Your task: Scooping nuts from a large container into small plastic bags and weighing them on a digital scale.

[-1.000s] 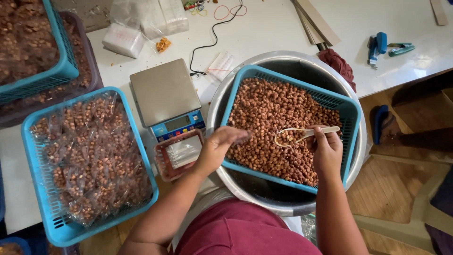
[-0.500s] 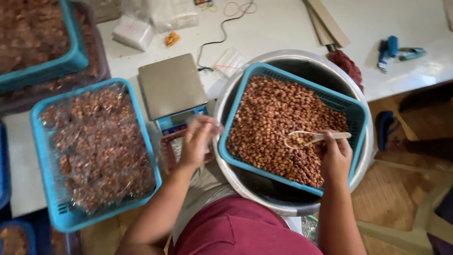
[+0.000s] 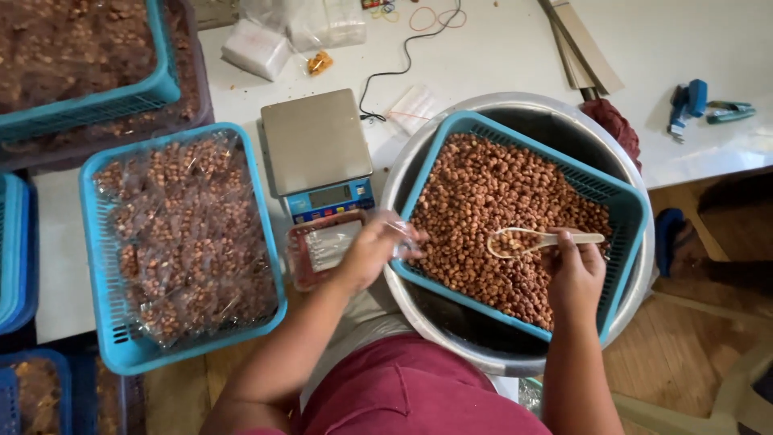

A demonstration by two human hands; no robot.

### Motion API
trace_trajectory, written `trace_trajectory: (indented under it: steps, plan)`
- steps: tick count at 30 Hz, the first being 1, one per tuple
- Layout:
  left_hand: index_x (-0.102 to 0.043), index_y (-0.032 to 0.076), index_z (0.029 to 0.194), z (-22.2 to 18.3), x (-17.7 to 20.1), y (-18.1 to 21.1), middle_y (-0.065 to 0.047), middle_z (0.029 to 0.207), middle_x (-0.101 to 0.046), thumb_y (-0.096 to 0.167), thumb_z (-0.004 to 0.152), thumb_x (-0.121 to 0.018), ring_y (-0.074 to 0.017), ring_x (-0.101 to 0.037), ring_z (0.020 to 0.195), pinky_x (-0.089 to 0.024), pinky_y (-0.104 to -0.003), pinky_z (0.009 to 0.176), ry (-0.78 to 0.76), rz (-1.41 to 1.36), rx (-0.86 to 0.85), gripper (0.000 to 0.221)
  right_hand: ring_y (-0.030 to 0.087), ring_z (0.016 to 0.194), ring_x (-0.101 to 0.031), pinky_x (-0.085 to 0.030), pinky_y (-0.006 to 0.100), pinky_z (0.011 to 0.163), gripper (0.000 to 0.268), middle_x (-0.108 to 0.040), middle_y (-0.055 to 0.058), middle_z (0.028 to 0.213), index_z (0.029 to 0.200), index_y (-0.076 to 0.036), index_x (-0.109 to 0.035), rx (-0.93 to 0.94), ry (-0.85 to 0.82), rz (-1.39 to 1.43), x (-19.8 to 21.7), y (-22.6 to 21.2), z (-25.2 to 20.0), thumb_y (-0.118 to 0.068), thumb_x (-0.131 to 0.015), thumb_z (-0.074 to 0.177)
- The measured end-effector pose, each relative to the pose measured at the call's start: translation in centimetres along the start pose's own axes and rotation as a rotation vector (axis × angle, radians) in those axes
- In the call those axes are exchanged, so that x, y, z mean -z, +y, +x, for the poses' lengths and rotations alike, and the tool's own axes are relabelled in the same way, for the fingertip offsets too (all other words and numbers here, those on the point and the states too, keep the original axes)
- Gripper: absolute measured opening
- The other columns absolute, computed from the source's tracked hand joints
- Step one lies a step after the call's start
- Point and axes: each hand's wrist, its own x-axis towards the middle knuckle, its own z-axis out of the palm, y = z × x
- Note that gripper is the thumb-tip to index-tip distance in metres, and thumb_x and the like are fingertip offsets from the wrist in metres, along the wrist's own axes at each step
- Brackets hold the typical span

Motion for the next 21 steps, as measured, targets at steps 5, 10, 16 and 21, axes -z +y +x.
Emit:
trace_trajectory:
  steps: [5,10,16,21]
  plan:
    - [-0.069,0.01,0.101,-0.2,-3.8,-1.7,-0.011,0.09,-0.077,0.009,0.089,-0.073,-0.0188,-0.074,0.078,-0.064,-0.037,0.072,-0.2,0.477,-0.076,0.012,0.016,0.054,-0.059,-0.047,0.025,0.049,0.016,-0.062,0.013,0.075,0.107,-0.001,-0.07,0.093,-0.028,-0.076,-1.9,-3.1,-0.9,-0.015,-0.063,0.109]
    - [-0.074,0.021,0.098,1.3,-4.4,-2.9,-0.003,0.068,-0.073,0.035,0.096,-0.076,-0.0017,-0.054,0.049,-0.047,-0.022,0.044,-0.22,0.772,0.01,0.014,0.014,0.058,-0.059,-0.048,0.022,0.054,0.016,-0.065,0.014,0.081,0.112,-0.001,-0.069,0.214,-0.01,-0.154,-4.4,-9.5,-2.1,-0.014,-0.059,0.113]
    - [-0.075,0.023,0.108,1.2,-4.8,-2.9,-0.004,0.104,-0.079,0.039,0.092,-0.079,-0.0236,-0.075,0.1,-0.061,-0.035,0.079,-0.184,0.818,0.018,0.023,0.014,0.053,-0.048,-0.041,0.023,0.053,0.02,-0.057,0.012,0.067,0.111,0.003,-0.07,0.279,-0.066,-0.215,-5.3,-11.4,-2.4,-0.012,-0.058,0.114]
    - [-0.067,0.018,0.134,1.5,-5.6,-2.2,-0.01,0.132,-0.071,0.025,0.11,-0.051,-0.0242,-0.065,0.124,-0.055,-0.043,0.1,-0.24,0.247,0.256,0.03,0.013,0.056,-0.056,-0.044,0.023,0.054,0.019,-0.061,0.01,0.072,0.11,0.001,-0.07,0.202,-0.03,-0.213,-3.7,-9.5,-1.2,-0.013,-0.058,0.113]
